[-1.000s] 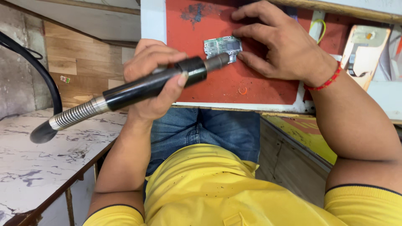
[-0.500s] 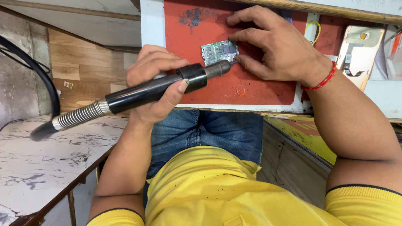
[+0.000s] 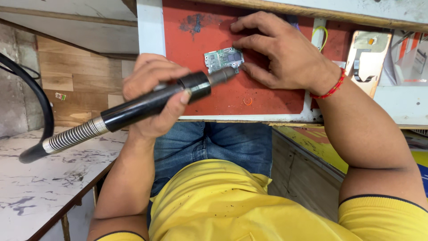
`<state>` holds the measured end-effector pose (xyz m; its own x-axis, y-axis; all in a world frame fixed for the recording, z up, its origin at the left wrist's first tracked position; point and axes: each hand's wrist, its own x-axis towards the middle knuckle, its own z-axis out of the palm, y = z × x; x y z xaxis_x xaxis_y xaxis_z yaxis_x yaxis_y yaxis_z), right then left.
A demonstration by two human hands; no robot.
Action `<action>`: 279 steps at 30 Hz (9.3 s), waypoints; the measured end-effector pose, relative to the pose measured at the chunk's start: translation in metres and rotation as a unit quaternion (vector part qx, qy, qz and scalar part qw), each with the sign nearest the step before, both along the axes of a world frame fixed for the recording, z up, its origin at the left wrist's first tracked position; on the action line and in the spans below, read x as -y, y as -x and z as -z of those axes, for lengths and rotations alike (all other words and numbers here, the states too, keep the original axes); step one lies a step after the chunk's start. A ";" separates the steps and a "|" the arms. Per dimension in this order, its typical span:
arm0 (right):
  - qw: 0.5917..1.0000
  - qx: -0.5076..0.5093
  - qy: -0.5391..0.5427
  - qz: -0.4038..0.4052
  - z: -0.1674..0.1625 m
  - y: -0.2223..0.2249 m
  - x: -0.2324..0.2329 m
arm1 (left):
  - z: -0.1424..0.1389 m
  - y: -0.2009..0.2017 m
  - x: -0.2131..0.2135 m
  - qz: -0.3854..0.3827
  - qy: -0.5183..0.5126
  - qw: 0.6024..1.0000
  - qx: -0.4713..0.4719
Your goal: The person uses a hot air gun to apply heat to a small green circuit board placed on a red mat. They hold the board steady with their right hand while directing the hot air with their left hand, focusing on specific components.
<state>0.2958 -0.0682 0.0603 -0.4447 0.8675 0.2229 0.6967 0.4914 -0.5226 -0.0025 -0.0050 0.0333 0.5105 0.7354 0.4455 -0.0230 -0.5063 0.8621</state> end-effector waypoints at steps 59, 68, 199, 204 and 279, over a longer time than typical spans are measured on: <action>0.997 0.056 -0.035 0.043 -0.005 0.000 0.005 | 0.015 0.004 -0.002 -0.041 0.016 0.998 0.034; 0.997 0.061 -0.005 0.044 -0.009 0.002 0.003 | 0.013 -0.001 -0.004 -0.011 -0.003 1.000 0.024; 0.996 0.071 -0.014 0.046 -0.009 0.000 0.006 | 0.014 0.003 0.000 -0.065 0.006 0.998 -0.009; 0.998 0.029 -0.053 -0.006 -0.015 0.007 0.001 | 0.012 0.000 -0.003 0.010 -0.031 0.999 0.023; 0.998 0.039 -0.044 0.007 -0.004 0.000 0.005 | 0.003 0.000 -0.003 -0.005 -0.008 1.000 -0.006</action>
<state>0.2955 -0.0729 0.0644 -0.4510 0.8527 0.2637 0.7415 0.5224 -0.4209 -0.0022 -0.0024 0.0301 0.5087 0.7330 0.4517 -0.0079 -0.5206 0.8538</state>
